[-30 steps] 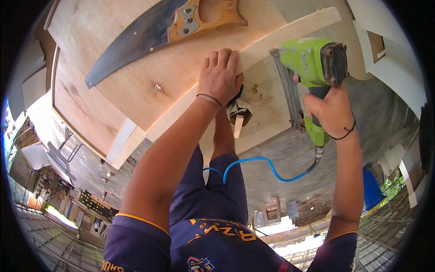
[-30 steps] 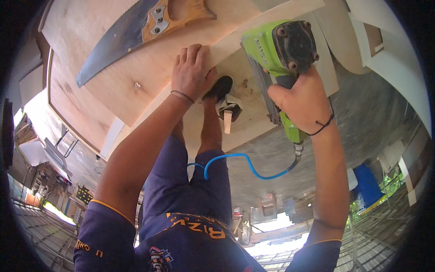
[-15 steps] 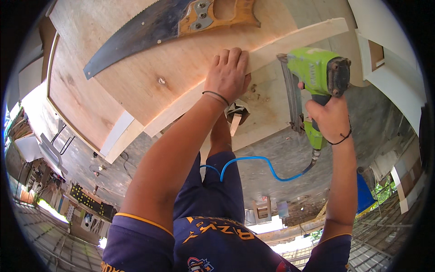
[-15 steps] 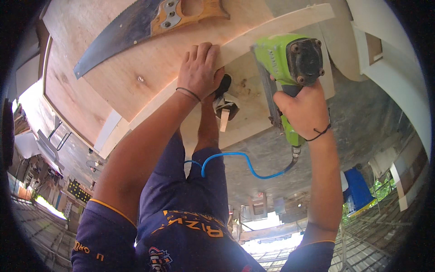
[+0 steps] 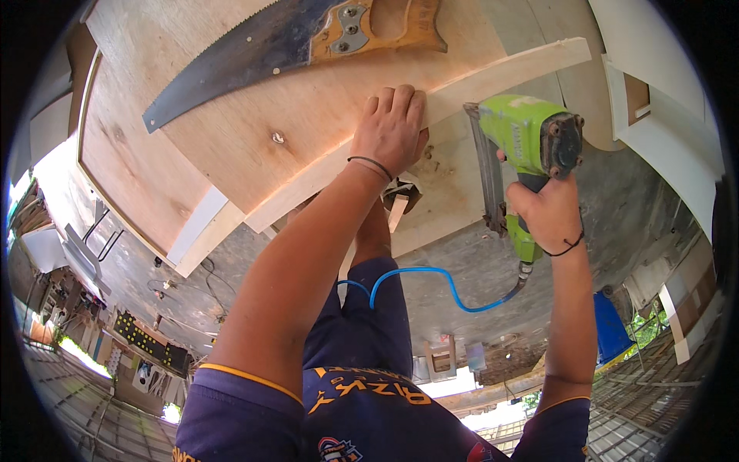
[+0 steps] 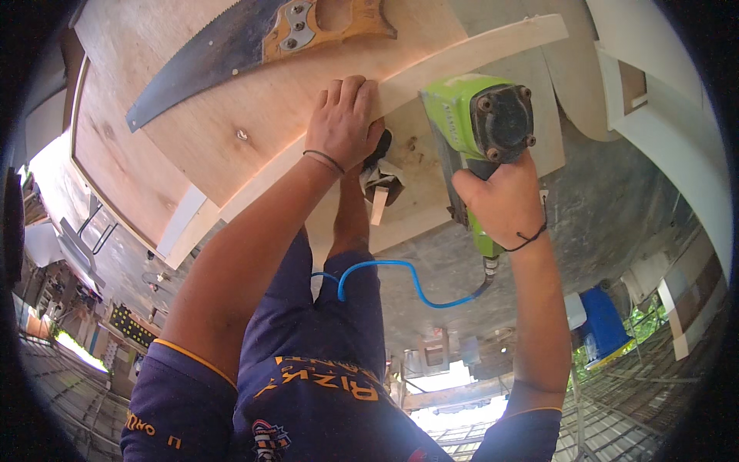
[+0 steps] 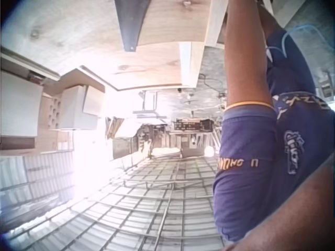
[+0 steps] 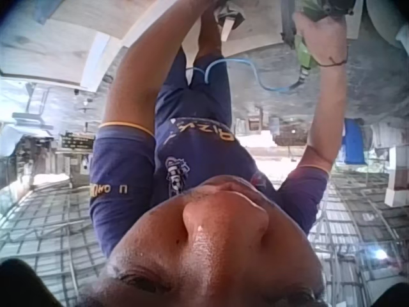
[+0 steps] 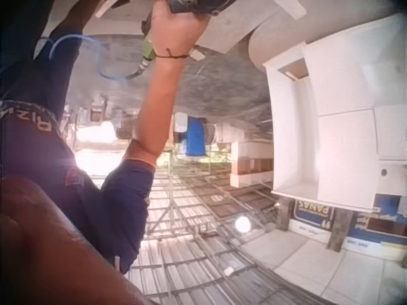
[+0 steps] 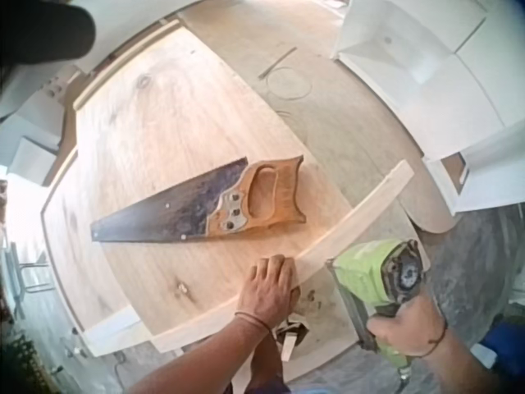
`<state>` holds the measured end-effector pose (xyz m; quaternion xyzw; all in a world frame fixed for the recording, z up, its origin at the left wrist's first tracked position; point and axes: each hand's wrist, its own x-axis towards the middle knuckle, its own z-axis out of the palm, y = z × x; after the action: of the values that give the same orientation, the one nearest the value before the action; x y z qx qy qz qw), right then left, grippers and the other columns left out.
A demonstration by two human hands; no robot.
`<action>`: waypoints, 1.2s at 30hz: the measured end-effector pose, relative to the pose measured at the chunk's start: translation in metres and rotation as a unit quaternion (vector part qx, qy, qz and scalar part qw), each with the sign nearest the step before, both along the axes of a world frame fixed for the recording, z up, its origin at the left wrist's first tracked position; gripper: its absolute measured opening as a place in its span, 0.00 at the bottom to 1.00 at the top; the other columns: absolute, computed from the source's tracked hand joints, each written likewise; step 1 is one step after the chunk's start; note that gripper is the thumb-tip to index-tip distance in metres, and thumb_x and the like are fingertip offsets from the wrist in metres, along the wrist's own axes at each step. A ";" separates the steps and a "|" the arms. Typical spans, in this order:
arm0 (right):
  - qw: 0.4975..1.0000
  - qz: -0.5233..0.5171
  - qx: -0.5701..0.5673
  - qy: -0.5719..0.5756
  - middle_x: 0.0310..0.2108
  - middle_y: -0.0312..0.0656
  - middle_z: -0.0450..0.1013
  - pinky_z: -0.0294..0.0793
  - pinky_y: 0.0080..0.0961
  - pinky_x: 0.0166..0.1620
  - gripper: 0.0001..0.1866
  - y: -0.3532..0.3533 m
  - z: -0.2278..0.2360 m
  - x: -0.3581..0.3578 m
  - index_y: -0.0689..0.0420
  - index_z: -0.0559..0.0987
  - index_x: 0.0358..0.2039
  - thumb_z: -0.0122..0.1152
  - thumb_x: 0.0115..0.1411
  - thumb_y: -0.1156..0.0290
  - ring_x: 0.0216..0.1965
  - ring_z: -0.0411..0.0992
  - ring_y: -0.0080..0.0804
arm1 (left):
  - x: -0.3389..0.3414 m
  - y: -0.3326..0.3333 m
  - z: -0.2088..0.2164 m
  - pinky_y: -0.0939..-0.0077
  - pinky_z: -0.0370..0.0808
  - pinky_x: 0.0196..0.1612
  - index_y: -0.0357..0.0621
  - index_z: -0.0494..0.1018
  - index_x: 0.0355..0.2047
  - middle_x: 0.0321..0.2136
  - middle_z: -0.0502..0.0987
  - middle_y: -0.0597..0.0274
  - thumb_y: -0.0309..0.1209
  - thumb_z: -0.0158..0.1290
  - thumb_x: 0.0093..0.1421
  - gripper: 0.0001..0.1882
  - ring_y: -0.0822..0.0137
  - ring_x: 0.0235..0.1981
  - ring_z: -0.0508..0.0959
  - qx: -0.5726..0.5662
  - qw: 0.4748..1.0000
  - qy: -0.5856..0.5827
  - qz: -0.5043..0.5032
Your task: The person positions and secures wooden slats onto a wooden structure using a pneumatic nail gun and then saws a piece of plywood.
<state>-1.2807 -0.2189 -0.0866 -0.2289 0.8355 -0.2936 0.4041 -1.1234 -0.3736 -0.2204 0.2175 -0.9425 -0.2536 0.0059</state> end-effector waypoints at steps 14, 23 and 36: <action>0.999 -0.027 -0.007 0.022 0.34 0.37 0.77 0.68 0.21 0.25 0.20 0.007 -0.001 0.015 0.62 0.79 0.42 0.51 0.46 0.83 0.21 0.67 0.19 | 0.000 -0.001 0.001 0.60 0.67 0.51 0.39 0.67 0.50 0.47 0.69 0.53 0.37 0.57 0.50 0.28 0.52 0.49 0.69 0.011 1.000 0.003 -0.012; 0.920 -0.376 -0.098 -0.055 0.35 0.38 0.77 0.69 0.20 0.25 0.19 0.064 0.010 0.090 0.64 0.76 0.41 0.54 0.45 0.84 0.20 0.70 0.21 | 0.002 -0.007 -0.009 0.56 0.66 0.52 0.38 0.66 0.52 0.49 0.68 0.48 0.37 0.59 0.51 0.30 0.47 0.50 0.69 -0.004 0.999 0.042 -0.034; 0.856 -0.514 -0.055 0.015 0.18 0.35 0.71 0.68 0.24 0.26 0.04 0.139 -0.057 0.317 0.62 0.73 0.24 0.59 0.46 0.79 0.19 0.69 0.25 | 0.143 -0.030 -0.017 0.52 0.67 0.52 0.34 0.66 0.52 0.45 0.70 0.43 0.36 0.63 0.53 0.30 0.44 0.49 0.69 -0.090 0.990 0.083 -0.071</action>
<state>-0.9638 -0.0796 -0.1436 0.2071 0.8229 -0.5013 0.1695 -0.9805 -0.4038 -0.2375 0.1265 -0.9710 -0.1842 0.0854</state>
